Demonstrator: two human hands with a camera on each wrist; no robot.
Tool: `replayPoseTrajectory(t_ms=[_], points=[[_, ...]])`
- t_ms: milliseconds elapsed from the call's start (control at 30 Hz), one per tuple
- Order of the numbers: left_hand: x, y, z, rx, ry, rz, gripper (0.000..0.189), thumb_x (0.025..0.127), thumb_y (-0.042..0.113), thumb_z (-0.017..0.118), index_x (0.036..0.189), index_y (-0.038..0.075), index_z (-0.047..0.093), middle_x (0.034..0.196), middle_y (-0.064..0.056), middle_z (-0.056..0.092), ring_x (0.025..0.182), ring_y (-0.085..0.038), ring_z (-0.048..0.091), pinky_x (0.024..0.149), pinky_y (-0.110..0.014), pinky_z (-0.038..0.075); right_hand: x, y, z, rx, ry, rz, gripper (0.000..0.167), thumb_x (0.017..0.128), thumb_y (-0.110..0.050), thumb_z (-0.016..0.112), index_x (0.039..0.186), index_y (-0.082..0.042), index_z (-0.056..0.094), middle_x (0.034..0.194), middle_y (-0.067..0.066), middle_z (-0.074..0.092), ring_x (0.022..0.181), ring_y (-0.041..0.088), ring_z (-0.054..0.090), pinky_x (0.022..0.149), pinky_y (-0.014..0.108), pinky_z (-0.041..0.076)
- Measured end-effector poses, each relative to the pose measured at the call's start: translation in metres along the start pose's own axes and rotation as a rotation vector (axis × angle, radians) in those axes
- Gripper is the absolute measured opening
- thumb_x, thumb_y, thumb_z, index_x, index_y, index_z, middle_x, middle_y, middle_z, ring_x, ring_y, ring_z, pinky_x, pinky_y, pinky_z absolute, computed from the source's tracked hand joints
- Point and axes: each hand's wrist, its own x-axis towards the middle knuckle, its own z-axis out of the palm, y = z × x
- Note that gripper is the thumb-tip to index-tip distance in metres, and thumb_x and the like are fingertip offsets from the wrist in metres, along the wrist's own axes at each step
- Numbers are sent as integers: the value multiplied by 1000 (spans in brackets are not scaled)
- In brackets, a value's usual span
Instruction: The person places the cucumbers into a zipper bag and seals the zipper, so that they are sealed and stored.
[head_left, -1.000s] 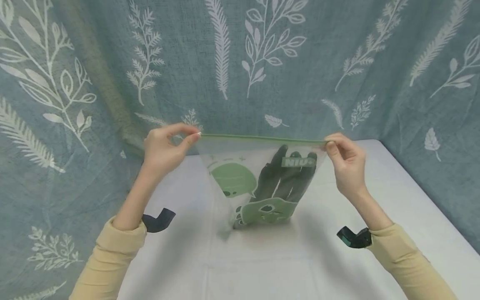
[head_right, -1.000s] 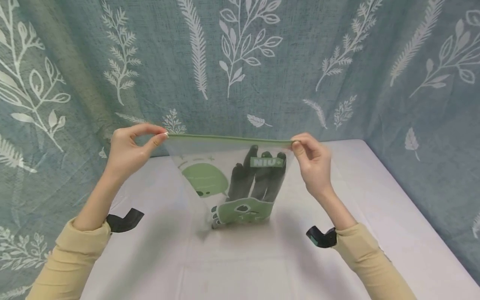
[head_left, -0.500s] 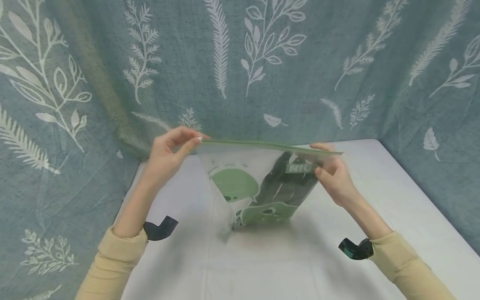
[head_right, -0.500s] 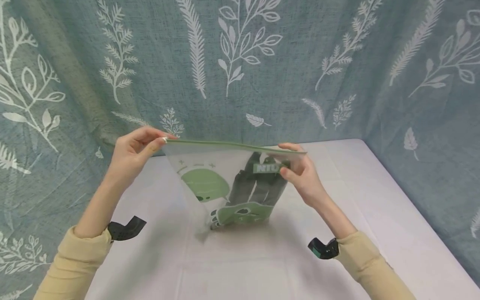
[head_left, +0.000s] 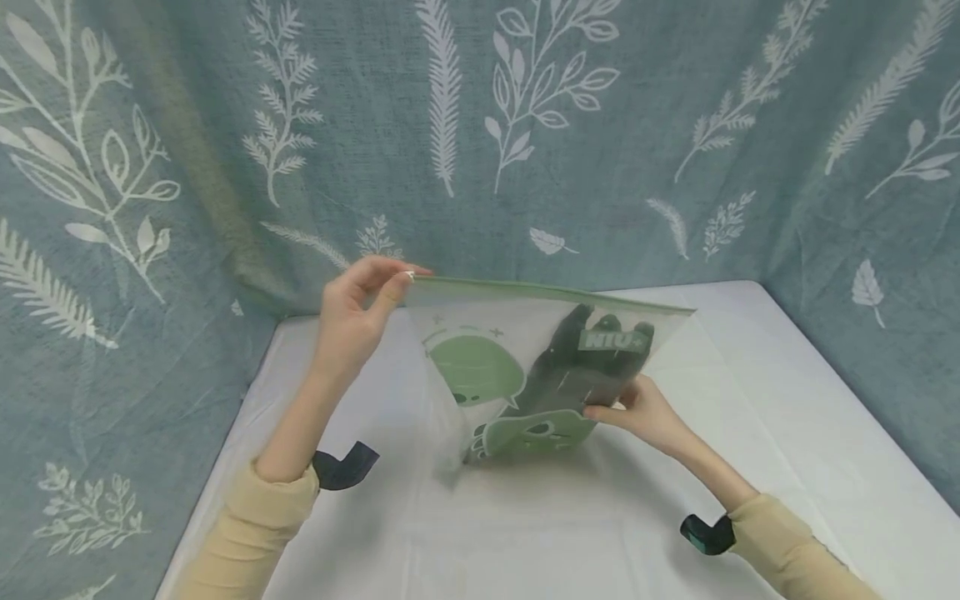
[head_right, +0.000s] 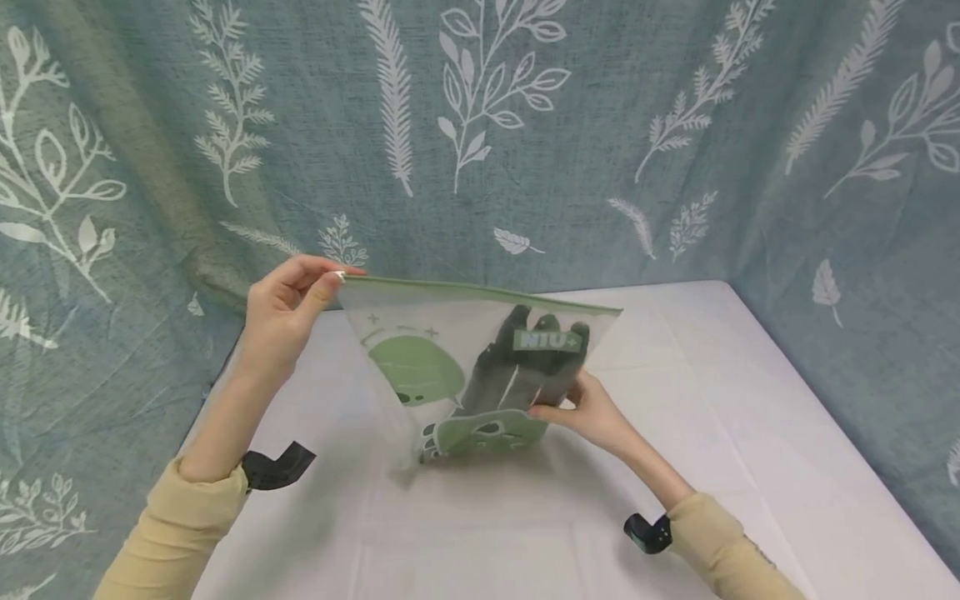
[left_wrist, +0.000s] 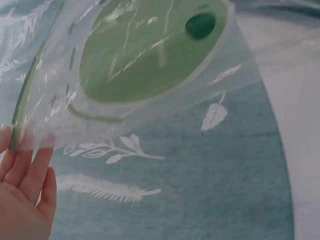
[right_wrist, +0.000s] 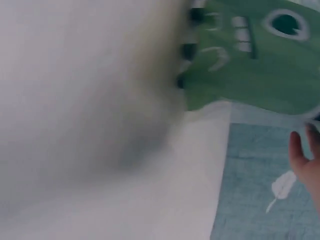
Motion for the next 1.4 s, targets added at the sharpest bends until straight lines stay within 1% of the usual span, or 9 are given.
replayPoseTrajectory(t_ms=[200, 333, 500, 667, 733, 900, 1033, 1200, 1400], points=[[-24, -36, 1, -287, -201, -255, 72, 88, 31, 67, 146, 10, 29, 149, -8, 41, 140, -28, 35, 115, -45, 31, -5, 2, 11, 11, 16, 10, 41, 86, -3, 66, 124, -3, 51, 109, -20, 61, 97, 0, 60, 76, 23, 55], [-61, -71, 8, -145, -484, -388, 101, 79, 41, 73, 152, 12, 11, 158, -16, 18, 144, -39, 18, 115, -59, 19, -7, 0, 16, 26, 29, 39, 49, 85, -3, 68, 130, -5, 47, 116, -19, 57, 105, -4, 57, 83, 23, 55], [-97, -87, 23, 11, -684, -422, 69, 93, 26, 60, 148, 4, 26, 152, -20, 32, 139, -41, 30, 111, -58, 29, -7, -2, 21, 28, 33, 23, 54, 85, -4, 68, 133, -5, 44, 119, -19, 56, 107, -5, 57, 84, 24, 55], [-104, -86, 33, -31, -665, -400, 45, 103, 26, 41, 141, 2, 41, 138, -19, 51, 124, -31, 53, 101, -41, 47, -7, -2, 21, -7, 70, 18, 50, 85, -3, 68, 130, -4, 47, 120, 2, 62, 100, -3, 60, 76, 25, 57], [-102, -82, 34, -5, -659, -389, 42, 103, 25, 39, 134, -1, 49, 111, -21, 64, 98, -24, 62, 84, -31, 52, -6, -3, 19, -30, 94, 46, 45, 85, -5, 68, 126, -1, 50, 116, 14, 64, 95, -4, 61, 73, 25, 57], [-92, -74, 36, -52, -680, -395, 39, 104, 21, 36, 133, -2, 49, 114, -25, 63, 105, -34, 63, 88, -34, 54, 2, -12, 11, -61, 149, 189, 44, 89, -15, 66, 127, 2, 52, 117, 20, 64, 91, -11, 59, 76, 18, 54], [-83, -75, 39, -153, -663, -523, 43, 105, 25, 35, 139, 1, 43, 135, -20, 54, 122, -32, 56, 96, -40, 52, 15, -19, 5, -36, 115, 316, 47, 92, -24, 63, 127, 4, 52, 87, 9, 67, 70, -6, 55, 66, 20, 52], [-85, -89, 45, -229, -602, -762, 40, 103, 22, 38, 125, -11, 46, 134, -26, 52, 82, -7, 64, 86, -27, 55, 26, -5, 0, 65, -20, 496, 57, 93, -34, 58, 127, 11, 48, 91, 2, 67, 80, 5, 62, 80, 32, 56], [-101, -130, 58, -415, -547, -936, 27, 99, 25, 48, 95, -1, 54, 111, -15, 67, 72, -2, 58, 70, -18, 53, 27, 28, 6, 82, -157, 664, 44, 92, -33, 60, 107, 7, 52, 56, -10, 40, 47, 3, 34, 51, 20, 38]])
